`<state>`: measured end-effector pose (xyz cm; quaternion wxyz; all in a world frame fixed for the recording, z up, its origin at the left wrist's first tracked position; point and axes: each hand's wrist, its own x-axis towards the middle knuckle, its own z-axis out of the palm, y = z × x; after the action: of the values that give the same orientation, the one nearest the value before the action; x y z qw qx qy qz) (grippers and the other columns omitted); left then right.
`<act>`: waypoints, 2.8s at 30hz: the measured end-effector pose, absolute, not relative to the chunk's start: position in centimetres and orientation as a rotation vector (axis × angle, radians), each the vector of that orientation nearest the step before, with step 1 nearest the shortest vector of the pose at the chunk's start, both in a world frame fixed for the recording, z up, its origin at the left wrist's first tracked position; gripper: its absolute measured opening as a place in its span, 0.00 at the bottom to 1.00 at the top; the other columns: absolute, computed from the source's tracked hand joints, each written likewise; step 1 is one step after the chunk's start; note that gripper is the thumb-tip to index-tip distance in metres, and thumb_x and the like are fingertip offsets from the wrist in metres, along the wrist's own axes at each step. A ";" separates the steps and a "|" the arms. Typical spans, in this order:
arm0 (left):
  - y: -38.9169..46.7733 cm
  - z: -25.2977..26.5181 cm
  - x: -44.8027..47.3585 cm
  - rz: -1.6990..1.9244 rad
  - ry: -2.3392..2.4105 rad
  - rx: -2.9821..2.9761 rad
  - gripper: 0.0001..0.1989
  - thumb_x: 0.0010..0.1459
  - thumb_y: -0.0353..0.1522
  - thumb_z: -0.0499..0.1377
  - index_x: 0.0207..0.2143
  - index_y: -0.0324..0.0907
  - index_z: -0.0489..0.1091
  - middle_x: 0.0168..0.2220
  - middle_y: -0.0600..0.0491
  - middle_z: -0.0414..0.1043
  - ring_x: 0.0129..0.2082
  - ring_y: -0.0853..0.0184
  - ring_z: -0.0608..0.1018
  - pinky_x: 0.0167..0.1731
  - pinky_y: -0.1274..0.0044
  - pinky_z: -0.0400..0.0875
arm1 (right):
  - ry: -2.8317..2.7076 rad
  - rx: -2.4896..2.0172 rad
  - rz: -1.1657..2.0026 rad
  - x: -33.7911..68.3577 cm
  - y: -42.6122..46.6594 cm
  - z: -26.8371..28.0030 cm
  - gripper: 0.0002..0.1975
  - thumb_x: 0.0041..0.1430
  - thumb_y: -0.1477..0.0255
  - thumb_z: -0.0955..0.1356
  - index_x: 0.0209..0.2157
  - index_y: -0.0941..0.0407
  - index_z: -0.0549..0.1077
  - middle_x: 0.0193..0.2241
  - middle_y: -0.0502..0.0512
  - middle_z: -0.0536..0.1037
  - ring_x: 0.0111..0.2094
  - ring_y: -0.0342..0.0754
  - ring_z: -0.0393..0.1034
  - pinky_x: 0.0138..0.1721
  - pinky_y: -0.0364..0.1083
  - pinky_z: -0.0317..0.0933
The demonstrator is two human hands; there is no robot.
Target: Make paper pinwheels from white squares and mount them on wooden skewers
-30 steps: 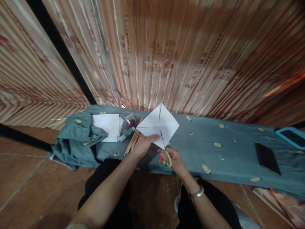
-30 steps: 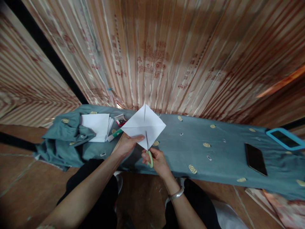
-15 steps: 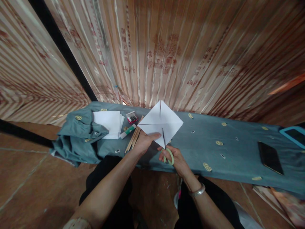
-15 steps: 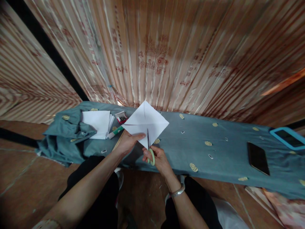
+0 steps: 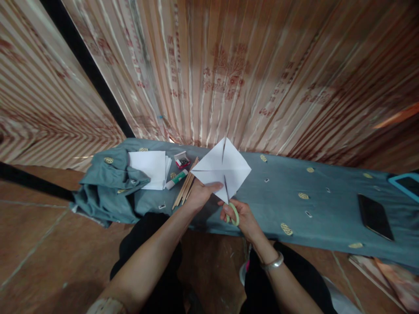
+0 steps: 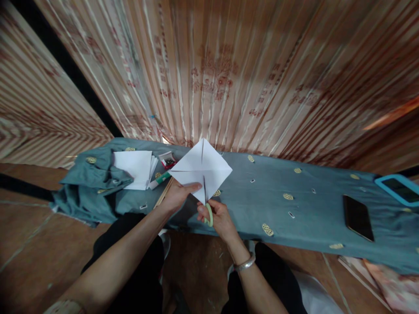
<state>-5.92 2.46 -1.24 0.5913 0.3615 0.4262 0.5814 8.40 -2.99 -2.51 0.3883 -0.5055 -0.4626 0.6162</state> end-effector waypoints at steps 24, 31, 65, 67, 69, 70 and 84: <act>2.5 -1.4 -6.0 1.346 0.959 0.820 0.17 0.33 0.28 0.70 0.31 0.37 0.74 0.31 0.52 0.78 0.30 0.64 0.77 0.36 0.73 0.71 | -1.135 -1.296 1.552 8.0 -2.9 -2.7 0.25 0.36 0.49 0.76 0.24 0.56 0.74 0.16 0.47 0.73 0.17 0.40 0.62 0.20 0.41 0.55; 2.6 -1.7 -6.0 1.343 0.941 0.806 0.19 0.34 0.28 0.70 0.34 0.37 0.74 0.32 0.51 0.79 0.30 0.64 0.77 0.36 0.72 0.71 | -1.168 -1.281 1.532 8.2 -2.8 -3.1 0.25 0.38 0.47 0.75 0.20 0.55 0.72 0.15 0.48 0.72 0.18 0.40 0.62 0.20 0.42 0.56; 1.9 -3.3 -6.5 0.907 0.909 0.823 0.15 0.30 0.27 0.69 0.27 0.37 0.76 0.27 0.50 0.78 0.27 0.64 0.77 0.34 0.73 0.70 | -1.062 -1.423 1.038 16.1 -0.3 -2.3 0.26 0.34 0.55 0.79 0.33 0.55 0.77 0.22 0.47 0.76 0.22 0.41 0.64 0.24 0.42 0.58; 1.6 -3.2 -6.4 0.894 0.898 0.812 0.14 0.31 0.29 0.69 0.26 0.37 0.76 0.26 0.50 0.78 0.27 0.63 0.78 0.34 0.73 0.70 | -1.037 -1.412 1.112 15.9 -0.4 -2.3 0.26 0.32 0.56 0.80 0.33 0.55 0.76 0.22 0.47 0.76 0.21 0.42 0.64 0.24 0.42 0.59; 1.5 -2.9 -6.3 0.903 0.847 0.759 0.16 0.33 0.34 0.70 0.28 0.37 0.76 0.29 0.47 0.79 0.30 0.60 0.79 0.35 0.71 0.71 | -0.999 -1.403 1.147 15.7 -0.5 -2.4 0.26 0.31 0.57 0.80 0.33 0.54 0.76 0.24 0.48 0.78 0.22 0.43 0.66 0.26 0.44 0.62; 1.5 -2.8 -6.3 0.908 0.806 0.723 0.18 0.36 0.37 0.70 0.31 0.37 0.77 0.31 0.46 0.79 0.33 0.58 0.80 0.36 0.70 0.72 | -0.968 -1.401 1.142 15.6 -0.5 -2.5 0.26 0.30 0.58 0.80 0.33 0.54 0.76 0.24 0.48 0.78 0.22 0.44 0.67 0.26 0.44 0.63; 1.0 -3.0 -3.6 1.128 0.850 0.759 0.25 0.33 0.38 0.75 0.36 0.38 0.77 0.39 0.45 0.80 0.41 0.57 0.79 0.47 0.65 0.71 | -0.892 -1.324 0.960 11.6 0.2 -4.0 0.19 0.41 0.57 0.75 0.30 0.54 0.70 0.22 0.45 0.75 0.23 0.42 0.64 0.28 0.43 0.61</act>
<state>-3.60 0.99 -3.05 0.6955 0.3399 0.3808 0.5057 11.57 0.15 -3.96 0.5966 -0.5703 -0.3844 0.4136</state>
